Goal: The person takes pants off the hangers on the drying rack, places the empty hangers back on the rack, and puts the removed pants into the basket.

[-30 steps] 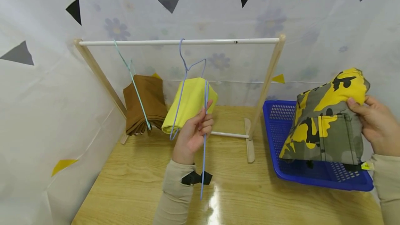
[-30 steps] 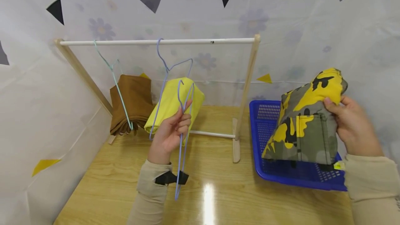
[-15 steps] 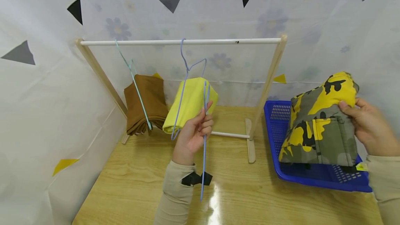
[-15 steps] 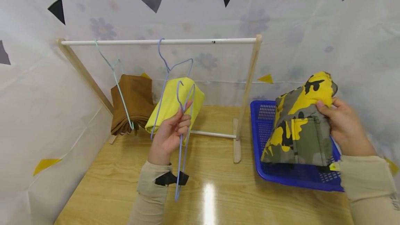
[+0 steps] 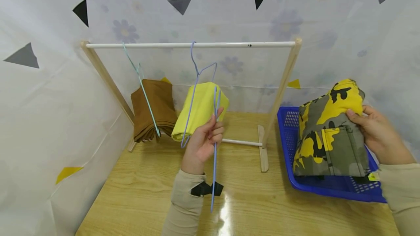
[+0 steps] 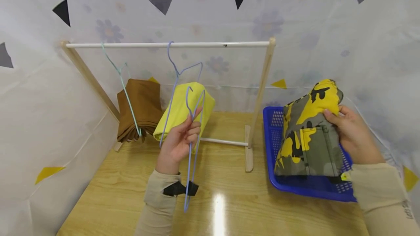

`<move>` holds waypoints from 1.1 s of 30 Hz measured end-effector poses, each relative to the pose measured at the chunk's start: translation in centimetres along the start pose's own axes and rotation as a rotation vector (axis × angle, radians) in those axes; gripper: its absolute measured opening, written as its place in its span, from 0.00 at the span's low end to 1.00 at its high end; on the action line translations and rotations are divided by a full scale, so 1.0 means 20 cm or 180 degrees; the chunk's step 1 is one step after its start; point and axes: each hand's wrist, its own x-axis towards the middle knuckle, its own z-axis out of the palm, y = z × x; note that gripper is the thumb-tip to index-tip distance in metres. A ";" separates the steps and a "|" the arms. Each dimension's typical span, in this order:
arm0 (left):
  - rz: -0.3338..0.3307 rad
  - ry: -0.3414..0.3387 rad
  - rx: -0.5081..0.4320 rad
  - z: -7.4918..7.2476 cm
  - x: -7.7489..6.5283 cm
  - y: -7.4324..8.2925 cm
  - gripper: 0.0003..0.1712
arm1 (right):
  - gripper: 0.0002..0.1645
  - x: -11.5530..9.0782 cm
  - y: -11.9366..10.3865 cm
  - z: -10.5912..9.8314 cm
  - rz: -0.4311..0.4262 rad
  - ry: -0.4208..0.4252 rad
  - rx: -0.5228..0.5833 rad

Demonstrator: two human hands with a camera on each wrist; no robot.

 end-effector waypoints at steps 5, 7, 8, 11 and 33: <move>-0.0006 0.0019 -0.0011 0.01 0.00 -0.01 0.24 | 0.11 0.00 0.01 0.00 0.0086 -0.0065 0.0130; -0.0008 0.0028 0.0001 0.01 0.00 -0.01 0.22 | 0.10 0.00 0.01 0.00 0.0137 -0.0073 0.0193; -0.0009 0.0030 0.0010 0.01 0.00 -0.01 0.22 | 0.10 0.00 0.02 0.00 0.0141 -0.0070 0.0210; -0.0012 0.0024 0.0028 0.01 0.01 -0.01 0.21 | 0.09 0.01 0.03 0.00 0.0131 -0.0115 0.0188; 0.0008 -0.0019 0.0039 0.01 0.02 -0.03 0.26 | 0.06 0.06 0.13 -0.04 0.0307 -0.0342 0.0072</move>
